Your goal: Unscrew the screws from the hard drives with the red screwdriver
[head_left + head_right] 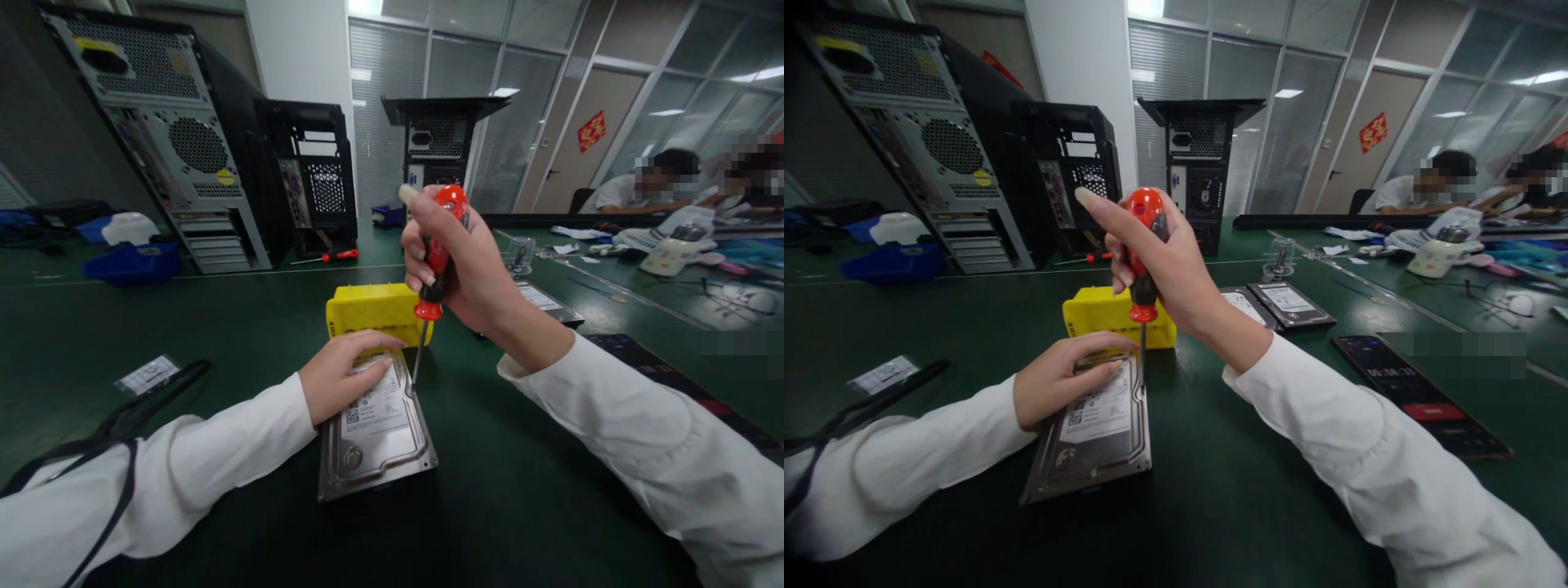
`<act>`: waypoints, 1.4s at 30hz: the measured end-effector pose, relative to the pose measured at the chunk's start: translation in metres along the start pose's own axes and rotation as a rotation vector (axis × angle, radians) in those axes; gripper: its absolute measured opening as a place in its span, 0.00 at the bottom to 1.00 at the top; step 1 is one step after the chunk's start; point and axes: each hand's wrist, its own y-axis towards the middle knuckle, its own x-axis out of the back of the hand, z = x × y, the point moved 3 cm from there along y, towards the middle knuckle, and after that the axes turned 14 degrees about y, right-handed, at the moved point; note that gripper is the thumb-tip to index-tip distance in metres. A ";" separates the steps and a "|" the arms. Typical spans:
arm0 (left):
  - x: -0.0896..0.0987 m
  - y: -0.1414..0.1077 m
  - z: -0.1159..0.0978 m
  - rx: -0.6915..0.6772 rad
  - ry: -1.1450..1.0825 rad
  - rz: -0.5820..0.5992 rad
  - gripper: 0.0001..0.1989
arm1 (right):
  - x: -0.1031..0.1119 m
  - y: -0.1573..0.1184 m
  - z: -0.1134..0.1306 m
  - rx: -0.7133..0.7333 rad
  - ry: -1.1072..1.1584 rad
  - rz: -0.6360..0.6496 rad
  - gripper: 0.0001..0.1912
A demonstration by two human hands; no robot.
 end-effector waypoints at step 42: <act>0.009 -0.025 -0.006 -0.173 0.179 0.052 0.16 | 0.006 -0.007 0.041 0.090 0.036 -0.109 0.09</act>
